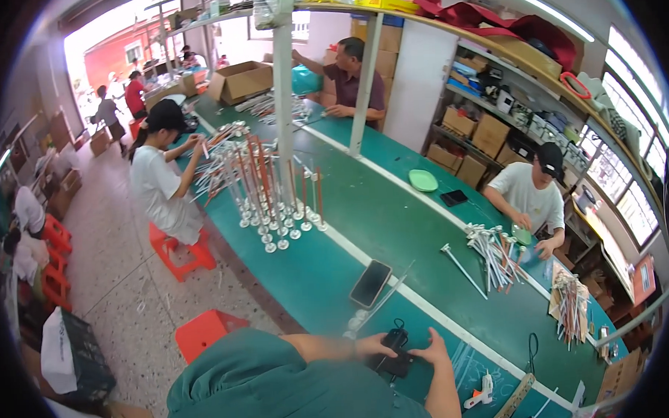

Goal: Assembling components by applying hot glue to bases and attaching metal strips.

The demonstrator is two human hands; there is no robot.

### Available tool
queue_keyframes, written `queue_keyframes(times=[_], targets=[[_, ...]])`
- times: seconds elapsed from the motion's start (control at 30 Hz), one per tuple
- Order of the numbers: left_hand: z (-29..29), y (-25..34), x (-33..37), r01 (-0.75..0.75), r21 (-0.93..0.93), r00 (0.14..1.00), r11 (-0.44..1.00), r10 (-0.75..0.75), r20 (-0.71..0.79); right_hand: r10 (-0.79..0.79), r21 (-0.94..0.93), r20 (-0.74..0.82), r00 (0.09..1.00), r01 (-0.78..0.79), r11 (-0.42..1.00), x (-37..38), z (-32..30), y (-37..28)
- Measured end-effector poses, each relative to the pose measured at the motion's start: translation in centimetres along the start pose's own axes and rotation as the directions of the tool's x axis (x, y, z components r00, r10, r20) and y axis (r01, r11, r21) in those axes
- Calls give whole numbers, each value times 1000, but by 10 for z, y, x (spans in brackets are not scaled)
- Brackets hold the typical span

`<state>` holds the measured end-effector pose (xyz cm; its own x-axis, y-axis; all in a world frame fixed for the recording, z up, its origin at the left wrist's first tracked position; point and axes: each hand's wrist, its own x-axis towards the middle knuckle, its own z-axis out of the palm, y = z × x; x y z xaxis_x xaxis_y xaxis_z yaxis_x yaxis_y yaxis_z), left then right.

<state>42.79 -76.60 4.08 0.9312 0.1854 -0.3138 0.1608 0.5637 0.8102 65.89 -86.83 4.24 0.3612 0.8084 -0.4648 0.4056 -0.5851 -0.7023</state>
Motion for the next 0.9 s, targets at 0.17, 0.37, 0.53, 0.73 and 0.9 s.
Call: queue_keyframes(times=[0.17, 0.37, 0.53, 0.73, 0.9], targets=[[11, 8, -15, 30, -54, 994, 998, -35, -102, -237, -515, -169, 957, 120, 849, 7, 26, -30], [11, 3, -19, 87, -153, 978, 984, -114, -175, -342, -363, -50, 938, 302, 881, 4, 12, -8], [5, -4, -6, 137, -218, 969, 966, -177, -175, -122, -64, -378, 918, 105, 992, -76, 20, 19], [24, -1, 15, 155, -119, 974, 981, -172, -150, -131, -161, -427, 895, 67, 985, -120, 64, -1], [58, -18, 53, 153, -54, 975, 987, -160, -154, -3, -70, -555, 832, -43, 997, -121, 54, 26]])
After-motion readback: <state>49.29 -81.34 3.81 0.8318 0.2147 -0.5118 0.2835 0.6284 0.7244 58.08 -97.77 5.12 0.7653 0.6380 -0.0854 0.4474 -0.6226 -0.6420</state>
